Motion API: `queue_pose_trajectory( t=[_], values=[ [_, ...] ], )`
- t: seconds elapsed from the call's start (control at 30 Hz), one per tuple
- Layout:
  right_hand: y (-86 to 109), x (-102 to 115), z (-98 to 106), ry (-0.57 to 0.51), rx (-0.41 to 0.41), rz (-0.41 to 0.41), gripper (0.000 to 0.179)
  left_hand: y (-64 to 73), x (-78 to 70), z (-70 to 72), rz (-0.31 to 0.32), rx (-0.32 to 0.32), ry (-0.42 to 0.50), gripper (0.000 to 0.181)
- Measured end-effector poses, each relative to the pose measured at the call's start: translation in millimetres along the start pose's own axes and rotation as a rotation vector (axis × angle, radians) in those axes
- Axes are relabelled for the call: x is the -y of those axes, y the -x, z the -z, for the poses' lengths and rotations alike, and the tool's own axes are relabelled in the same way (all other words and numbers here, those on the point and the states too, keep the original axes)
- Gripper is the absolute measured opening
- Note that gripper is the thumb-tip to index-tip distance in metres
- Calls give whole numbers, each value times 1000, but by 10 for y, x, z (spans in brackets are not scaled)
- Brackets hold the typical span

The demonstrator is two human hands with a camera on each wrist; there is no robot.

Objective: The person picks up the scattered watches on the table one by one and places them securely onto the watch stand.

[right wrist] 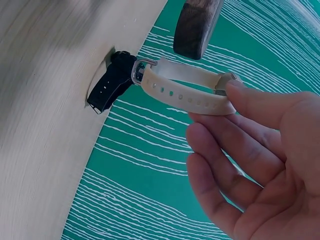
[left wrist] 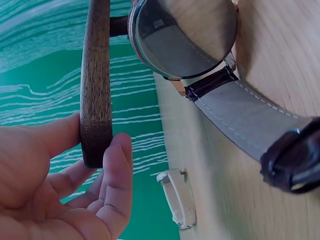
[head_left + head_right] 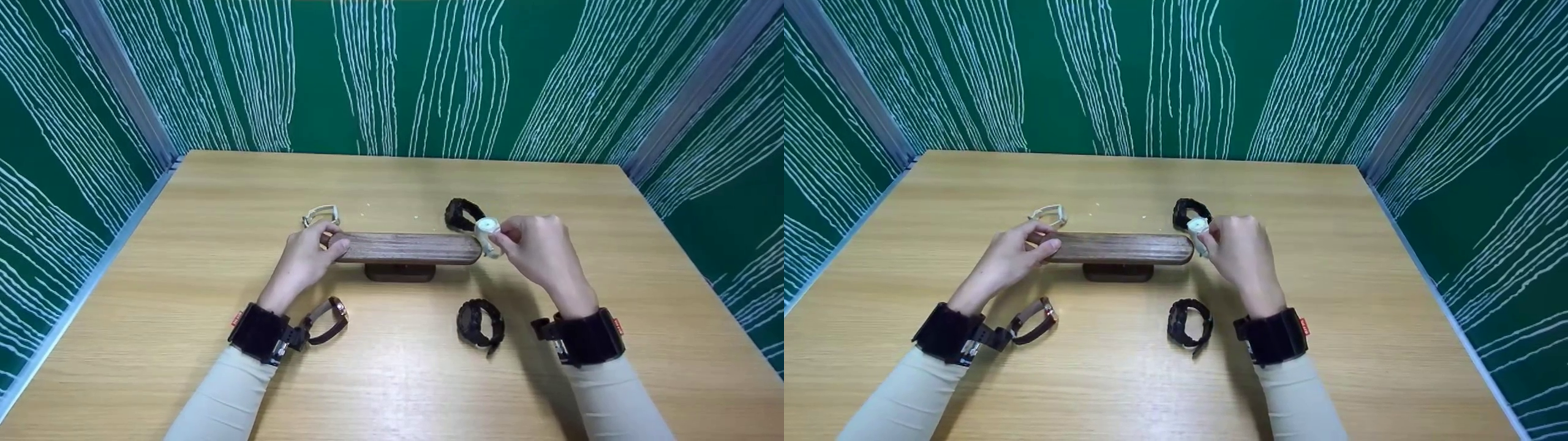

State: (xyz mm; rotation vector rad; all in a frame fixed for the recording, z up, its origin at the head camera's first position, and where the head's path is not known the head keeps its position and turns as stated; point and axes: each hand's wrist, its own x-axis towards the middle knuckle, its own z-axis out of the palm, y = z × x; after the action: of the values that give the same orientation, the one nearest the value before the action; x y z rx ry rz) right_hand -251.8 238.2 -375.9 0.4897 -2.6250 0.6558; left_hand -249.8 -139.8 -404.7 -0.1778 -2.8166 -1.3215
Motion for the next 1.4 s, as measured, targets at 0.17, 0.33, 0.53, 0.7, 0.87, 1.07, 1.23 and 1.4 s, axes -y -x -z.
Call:
queue_pose_trajectory(
  t=[0.17,0.33,0.53,0.7,0.87,1.07,1.23,1.4],
  values=[
    [6,19,-13,-5,27,5,12,-1,14,6,3,-7,6,28],
    [5,33,-22,4,37,19,17,1,13,12,10,-6,20,30],
    [0,50,-32,-1,57,12,17,4,13,15,24,7,34,30],
    [4,50,-45,-6,60,7,18,2,2,6,39,19,50,31],
    [13,51,-62,-19,73,-14,14,-1,-7,1,33,16,51,31],
    [21,56,-89,-31,94,-33,13,-2,1,-2,16,3,41,32],
    [28,69,-97,-35,114,-42,13,-1,-2,3,24,-3,33,34],
    [35,92,-92,-38,140,-56,10,3,-5,7,27,-4,38,35]
  ],
)
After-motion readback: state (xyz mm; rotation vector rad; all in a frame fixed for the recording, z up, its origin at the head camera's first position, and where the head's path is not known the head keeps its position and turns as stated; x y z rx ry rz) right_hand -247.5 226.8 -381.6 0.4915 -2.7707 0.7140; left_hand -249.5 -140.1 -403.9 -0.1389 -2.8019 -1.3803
